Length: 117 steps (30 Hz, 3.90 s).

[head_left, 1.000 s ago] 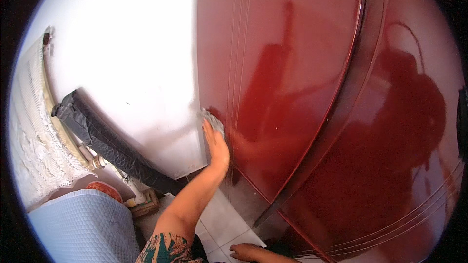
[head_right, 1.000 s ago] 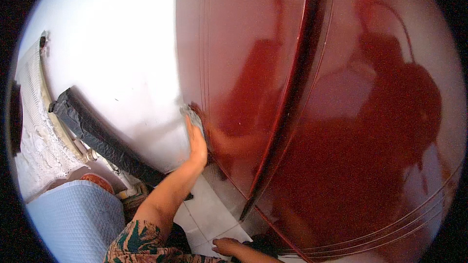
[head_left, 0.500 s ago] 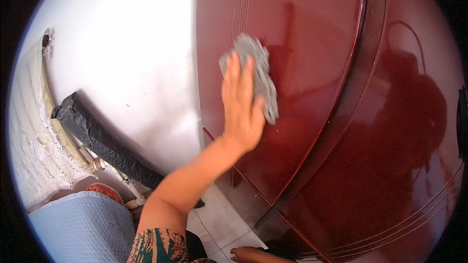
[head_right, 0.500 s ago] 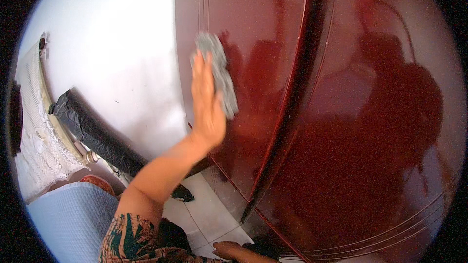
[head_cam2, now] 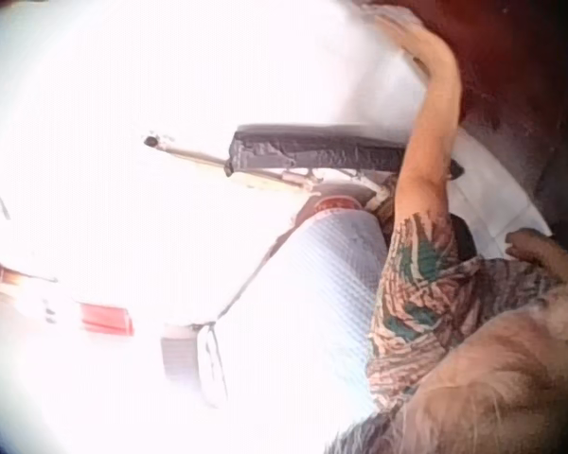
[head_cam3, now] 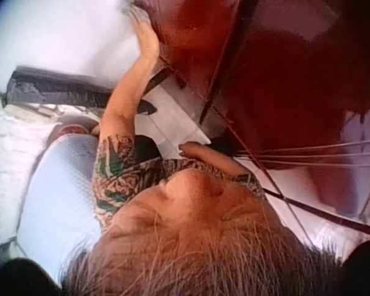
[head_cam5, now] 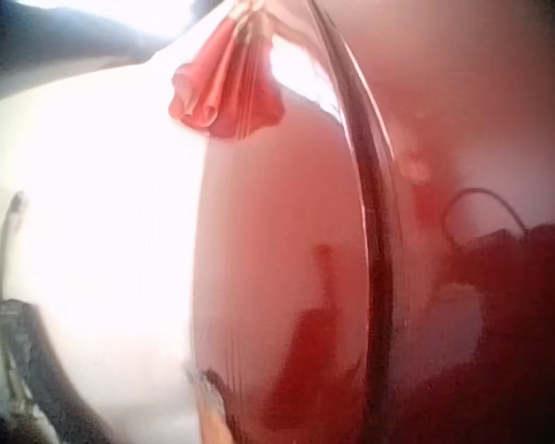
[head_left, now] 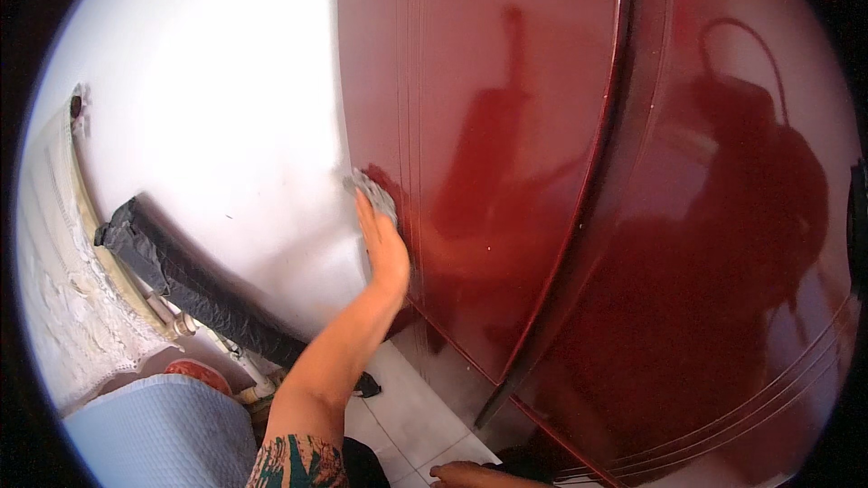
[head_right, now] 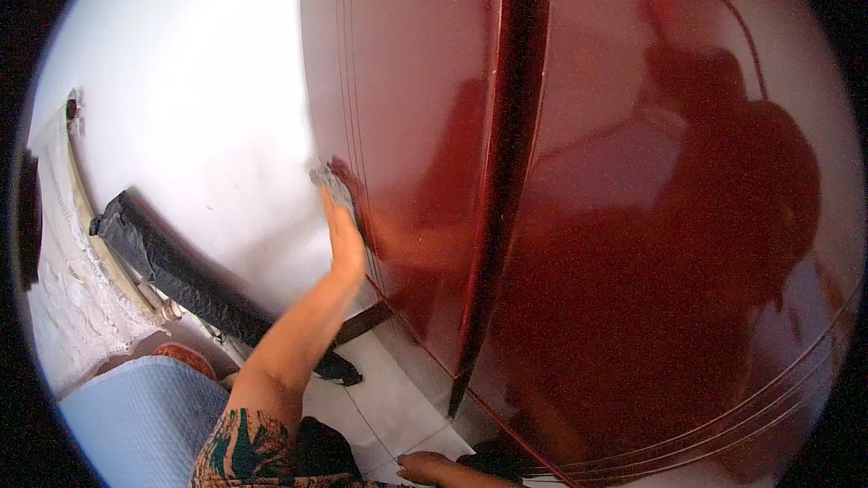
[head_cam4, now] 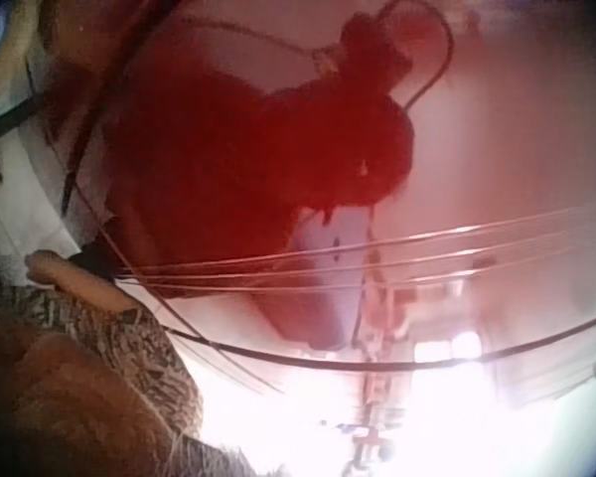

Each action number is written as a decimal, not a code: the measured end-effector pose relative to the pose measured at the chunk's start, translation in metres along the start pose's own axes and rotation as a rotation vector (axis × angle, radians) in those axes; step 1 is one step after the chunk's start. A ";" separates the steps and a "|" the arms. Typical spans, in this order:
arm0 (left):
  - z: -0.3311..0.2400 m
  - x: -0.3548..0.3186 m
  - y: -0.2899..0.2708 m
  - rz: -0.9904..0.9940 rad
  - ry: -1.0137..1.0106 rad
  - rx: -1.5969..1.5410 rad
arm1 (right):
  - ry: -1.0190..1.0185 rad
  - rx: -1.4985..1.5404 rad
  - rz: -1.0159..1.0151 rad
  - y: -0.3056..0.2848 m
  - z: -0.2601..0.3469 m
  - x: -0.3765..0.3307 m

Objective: The person wipes the exterior surfaces of a wooden wardrobe using a cloth, reaching various panels and corners.

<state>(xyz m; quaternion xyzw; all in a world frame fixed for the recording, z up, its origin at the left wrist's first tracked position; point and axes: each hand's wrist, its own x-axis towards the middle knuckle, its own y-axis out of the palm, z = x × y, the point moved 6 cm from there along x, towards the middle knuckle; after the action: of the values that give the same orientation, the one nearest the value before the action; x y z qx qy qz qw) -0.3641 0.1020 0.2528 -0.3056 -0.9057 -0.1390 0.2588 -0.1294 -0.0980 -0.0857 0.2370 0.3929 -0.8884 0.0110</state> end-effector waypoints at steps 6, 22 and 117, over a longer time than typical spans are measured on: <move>-0.114 -0.102 0.024 0.176 0.675 0.139 | 0.022 -0.012 -0.008 0.007 -0.008 0.005; -0.263 0.046 0.031 -0.045 0.706 0.257 | 0.032 0.084 0.204 -0.009 0.027 -0.018; 0.051 -0.275 0.007 0.390 -0.005 0.093 | 0.211 -0.006 0.029 -0.027 0.018 -0.028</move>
<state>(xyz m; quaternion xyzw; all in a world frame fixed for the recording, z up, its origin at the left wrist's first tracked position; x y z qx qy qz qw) -0.1920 -0.0039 0.0588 -0.4633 -0.8354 -0.0438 0.2925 -0.1172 -0.0963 -0.0441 0.3349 0.3911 -0.8571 -0.0169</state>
